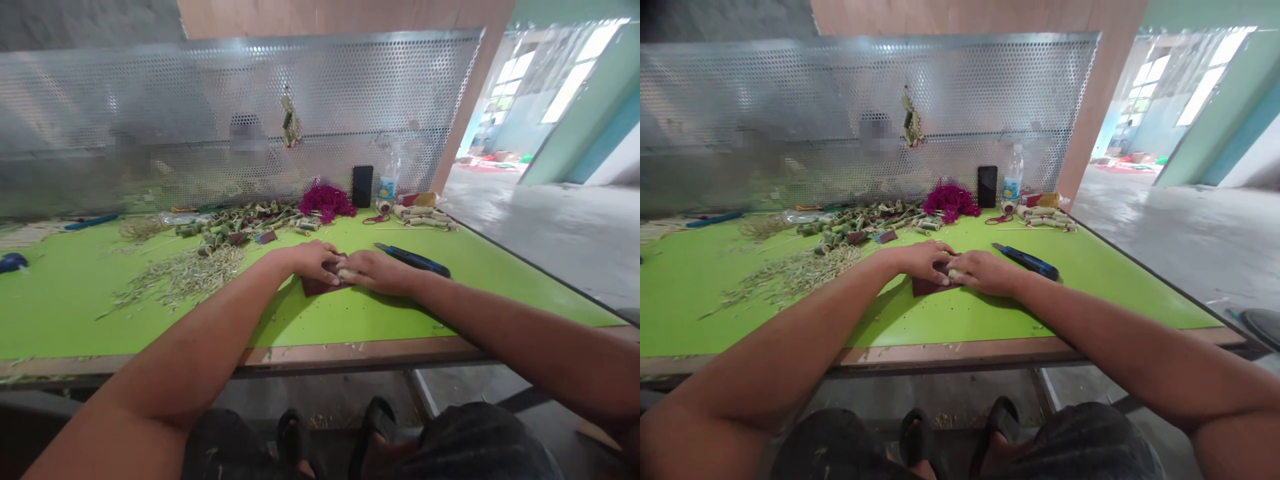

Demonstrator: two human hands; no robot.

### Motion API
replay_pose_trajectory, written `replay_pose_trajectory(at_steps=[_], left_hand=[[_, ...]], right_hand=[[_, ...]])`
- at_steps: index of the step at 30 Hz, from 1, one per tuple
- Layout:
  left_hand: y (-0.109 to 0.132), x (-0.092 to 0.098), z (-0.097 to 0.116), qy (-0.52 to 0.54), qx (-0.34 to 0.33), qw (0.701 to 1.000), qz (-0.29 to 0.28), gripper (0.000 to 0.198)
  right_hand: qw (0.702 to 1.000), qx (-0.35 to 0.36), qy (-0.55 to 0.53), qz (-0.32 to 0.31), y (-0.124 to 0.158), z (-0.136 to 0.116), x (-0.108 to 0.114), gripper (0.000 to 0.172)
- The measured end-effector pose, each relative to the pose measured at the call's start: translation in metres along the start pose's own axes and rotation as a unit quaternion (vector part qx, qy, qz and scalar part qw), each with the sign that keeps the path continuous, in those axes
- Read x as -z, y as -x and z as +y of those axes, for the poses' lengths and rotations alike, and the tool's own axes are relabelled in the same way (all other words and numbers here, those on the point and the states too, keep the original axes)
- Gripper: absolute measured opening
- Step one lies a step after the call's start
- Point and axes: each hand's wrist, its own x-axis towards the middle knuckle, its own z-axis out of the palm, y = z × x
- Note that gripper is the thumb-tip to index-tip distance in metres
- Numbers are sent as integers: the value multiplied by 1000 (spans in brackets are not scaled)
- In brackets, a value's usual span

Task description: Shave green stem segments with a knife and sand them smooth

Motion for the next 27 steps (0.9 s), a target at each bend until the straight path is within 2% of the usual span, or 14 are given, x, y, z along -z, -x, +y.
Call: replay_pose_trajectory(at_steps=[2, 5, 9, 13, 17, 21, 25, 27], left_hand=[[0, 0, 0, 2, -2, 1000, -1, 70], [1, 1, 0, 2, 12, 1000, -1, 73], [1, 1, 1, 10, 11, 1000, -7, 72], [1, 1, 2, 6, 19, 1000, -5, 75], [1, 1, 1, 8, 8, 1000, -6, 73], [0, 0, -1, 2, 13, 1000, 1, 74], [0, -1, -2, 6, 9, 1000, -1, 75], [0, -1, -1, 3, 14, 1000, 0, 76]], right_hand=[[1000, 2, -8, 0, 1, 1, 0, 39], [999, -31, 14, 12, 2, 5, 1, 39], [1000, 17, 4, -5, 4, 7, 3, 41], [1000, -19, 3, 4, 4, 9, 4, 40], [1000, 12, -10, -3, 4, 8, 1, 40], [1000, -25, -2, 19, 3, 6, 0, 38], [1000, 13, -28, -5, 3, 6, 1, 39], [999, -14, -29, 4, 4, 8, 2, 38]])
